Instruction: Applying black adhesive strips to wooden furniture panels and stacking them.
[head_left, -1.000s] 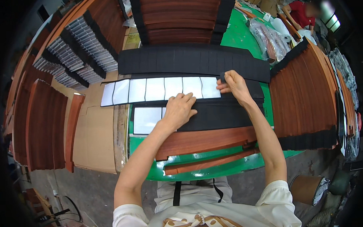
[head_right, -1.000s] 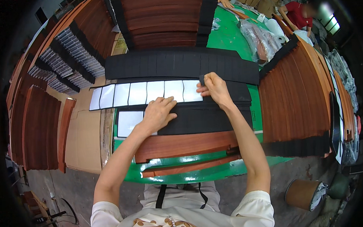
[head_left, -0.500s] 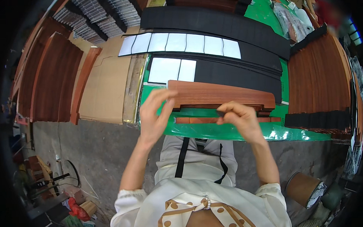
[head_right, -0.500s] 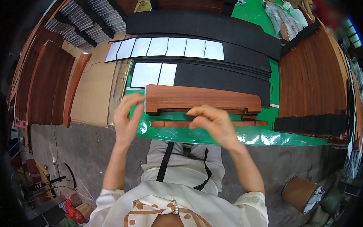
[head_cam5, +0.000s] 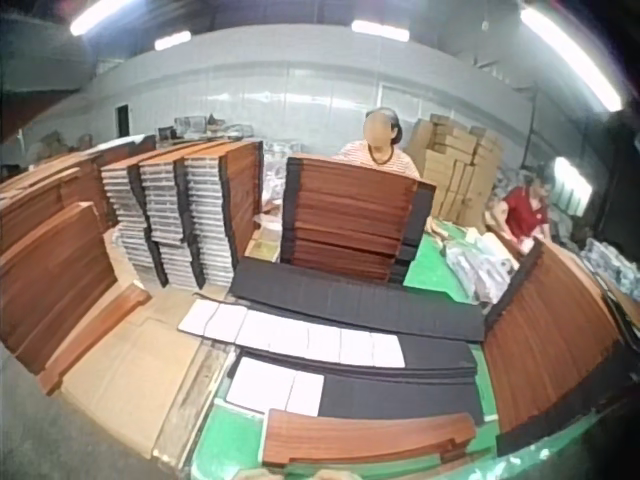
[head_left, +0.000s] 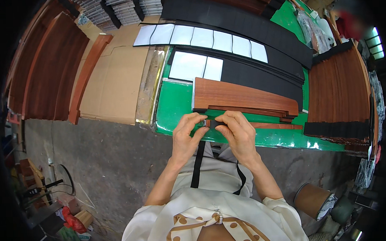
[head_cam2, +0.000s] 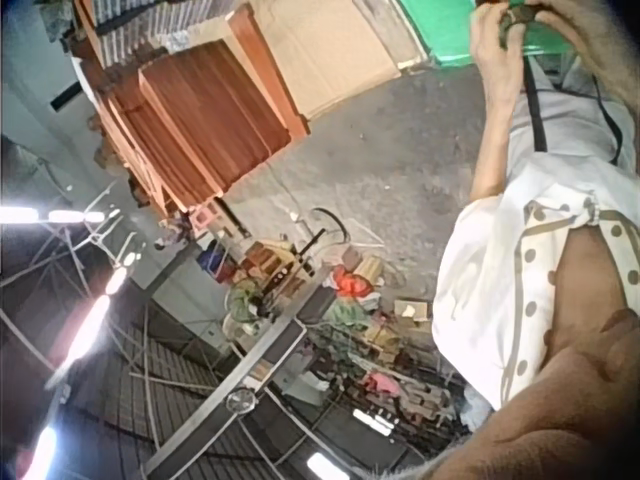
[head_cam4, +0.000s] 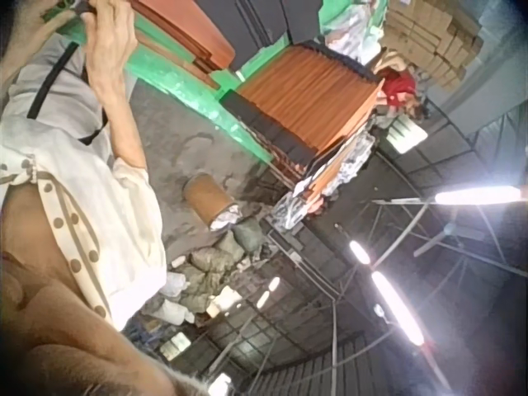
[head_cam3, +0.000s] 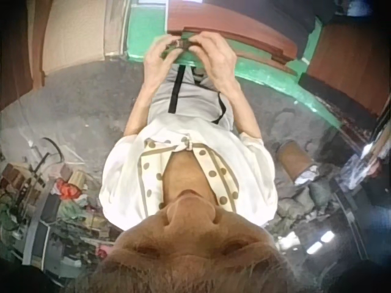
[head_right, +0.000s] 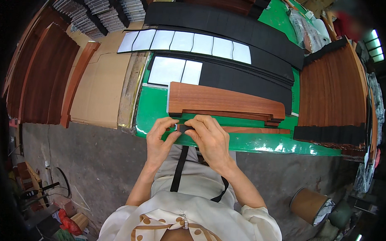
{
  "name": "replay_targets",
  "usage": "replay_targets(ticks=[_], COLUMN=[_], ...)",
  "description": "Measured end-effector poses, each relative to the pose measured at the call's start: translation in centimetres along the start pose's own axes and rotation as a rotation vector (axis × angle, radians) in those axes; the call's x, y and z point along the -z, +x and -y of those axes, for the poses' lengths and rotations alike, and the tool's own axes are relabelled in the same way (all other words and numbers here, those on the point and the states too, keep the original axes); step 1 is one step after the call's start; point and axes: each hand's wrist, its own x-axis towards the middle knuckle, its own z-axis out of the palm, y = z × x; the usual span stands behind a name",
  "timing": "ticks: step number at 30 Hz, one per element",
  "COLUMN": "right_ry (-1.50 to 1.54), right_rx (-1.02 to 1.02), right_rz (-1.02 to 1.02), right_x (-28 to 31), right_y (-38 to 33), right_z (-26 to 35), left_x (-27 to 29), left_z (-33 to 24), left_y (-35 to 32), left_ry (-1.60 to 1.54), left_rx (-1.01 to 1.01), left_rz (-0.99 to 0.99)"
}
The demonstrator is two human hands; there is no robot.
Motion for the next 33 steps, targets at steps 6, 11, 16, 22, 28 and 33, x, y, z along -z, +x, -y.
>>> replay_targets(ticks=[6, 11, 16, 22, 28, 33], right_ry=[-0.055, -0.086, -0.117, -0.137, -0.121, -0.068], right_rx=[-0.027, -0.032, -0.002, 0.018, -0.001, 0.014], right_rz=[0.056, 0.041, 0.037, 0.033, 0.020, 0.034], right_x=[-0.1, -0.3, -0.5, -0.5, -0.7, -0.2], right_y=[0.4, 0.4, 0.3, 0.4, 0.2, 0.1], right_z=[0.4, 0.4, 0.2, 0.3, 0.3, -0.8], left_x=[0.0, 0.0, 0.0, -0.1, -0.2, -0.4], left_z=[0.2, 0.1, 0.1, 0.3, -0.1, 0.3], left_y=[0.2, 0.2, 0.2, 0.1, 0.2, 0.4], left_ry=[-0.049, -0.064, -0.074, -0.062, -0.061, -0.054], left_rx=[0.014, 0.007, 0.007, -0.012, -0.002, -0.050], left_rz=[0.002, 0.009, 0.014, 0.009, -0.007, -0.010])
